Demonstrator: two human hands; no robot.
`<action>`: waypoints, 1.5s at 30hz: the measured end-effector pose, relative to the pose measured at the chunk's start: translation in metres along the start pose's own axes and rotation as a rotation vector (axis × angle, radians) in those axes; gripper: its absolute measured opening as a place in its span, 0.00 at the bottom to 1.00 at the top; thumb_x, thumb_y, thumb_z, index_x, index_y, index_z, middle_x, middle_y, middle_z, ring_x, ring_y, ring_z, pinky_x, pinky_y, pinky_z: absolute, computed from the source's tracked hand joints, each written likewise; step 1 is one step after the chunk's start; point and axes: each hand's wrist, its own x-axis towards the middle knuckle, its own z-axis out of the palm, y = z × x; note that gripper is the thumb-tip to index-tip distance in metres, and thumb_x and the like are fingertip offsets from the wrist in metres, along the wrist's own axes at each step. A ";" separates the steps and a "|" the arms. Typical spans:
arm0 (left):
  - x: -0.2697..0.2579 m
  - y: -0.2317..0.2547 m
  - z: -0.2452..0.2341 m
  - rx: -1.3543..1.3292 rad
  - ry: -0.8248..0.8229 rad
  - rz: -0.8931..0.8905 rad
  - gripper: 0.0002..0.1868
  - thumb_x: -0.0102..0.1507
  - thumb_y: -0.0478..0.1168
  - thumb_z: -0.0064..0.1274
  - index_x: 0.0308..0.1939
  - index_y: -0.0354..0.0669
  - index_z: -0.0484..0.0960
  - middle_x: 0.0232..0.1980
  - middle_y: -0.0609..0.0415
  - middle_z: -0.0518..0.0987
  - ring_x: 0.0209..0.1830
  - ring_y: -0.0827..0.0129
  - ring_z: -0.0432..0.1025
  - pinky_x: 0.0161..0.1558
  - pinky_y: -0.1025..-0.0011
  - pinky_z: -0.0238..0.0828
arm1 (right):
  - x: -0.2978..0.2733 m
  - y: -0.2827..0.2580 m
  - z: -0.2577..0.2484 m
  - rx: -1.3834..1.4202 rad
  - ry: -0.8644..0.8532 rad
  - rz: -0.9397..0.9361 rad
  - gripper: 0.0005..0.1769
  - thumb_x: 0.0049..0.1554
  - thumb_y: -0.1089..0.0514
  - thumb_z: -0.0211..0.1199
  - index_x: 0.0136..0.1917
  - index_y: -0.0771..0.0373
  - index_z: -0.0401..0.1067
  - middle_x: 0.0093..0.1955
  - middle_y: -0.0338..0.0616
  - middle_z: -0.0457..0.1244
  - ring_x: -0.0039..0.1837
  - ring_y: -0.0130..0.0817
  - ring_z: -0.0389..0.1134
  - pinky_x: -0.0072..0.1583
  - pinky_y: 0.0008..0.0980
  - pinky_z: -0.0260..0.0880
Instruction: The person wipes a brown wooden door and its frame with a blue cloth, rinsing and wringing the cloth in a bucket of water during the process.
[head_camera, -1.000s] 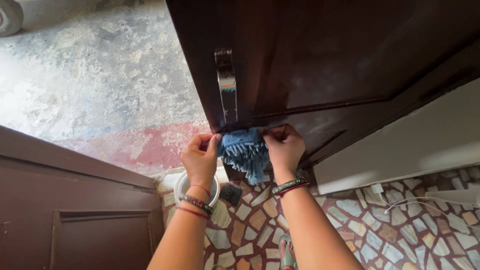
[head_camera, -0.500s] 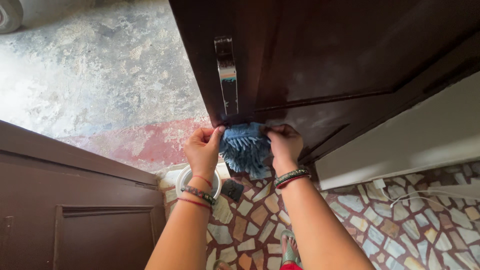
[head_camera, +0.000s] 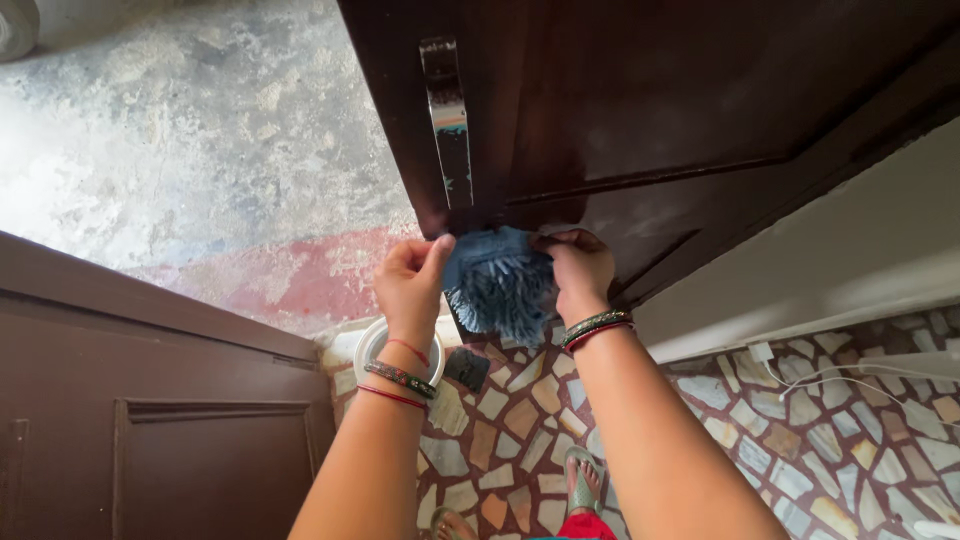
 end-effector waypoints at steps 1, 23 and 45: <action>0.004 -0.009 -0.004 -0.106 -0.007 -0.051 0.13 0.59 0.44 0.67 0.30 0.36 0.84 0.26 0.62 0.79 0.25 0.83 0.70 0.27 0.82 0.69 | -0.005 -0.007 0.006 -0.019 -0.014 0.009 0.12 0.42 0.68 0.75 0.34 0.59 0.72 0.34 0.34 0.67 0.33 0.22 0.61 0.34 0.24 0.59; -0.144 0.074 0.069 0.145 -0.634 0.214 0.05 0.59 0.41 0.62 0.36 0.46 0.87 0.35 0.52 0.82 0.34 0.61 0.79 0.38 0.68 0.75 | -0.109 0.032 -0.086 0.451 -0.042 0.828 0.38 0.59 0.24 0.37 0.69 0.48 0.62 0.64 0.37 0.63 0.65 0.41 0.63 0.64 0.65 0.53; -0.036 0.103 -0.010 -0.423 -0.049 0.012 0.11 0.72 0.42 0.46 0.55 0.41 0.76 0.45 0.60 0.75 0.40 0.81 0.68 0.38 0.80 0.67 | -0.095 -0.115 0.042 -0.522 -0.169 -1.309 0.33 0.50 0.65 0.60 0.69 0.59 0.64 0.67 0.62 0.51 0.68 0.62 0.57 0.68 0.52 0.62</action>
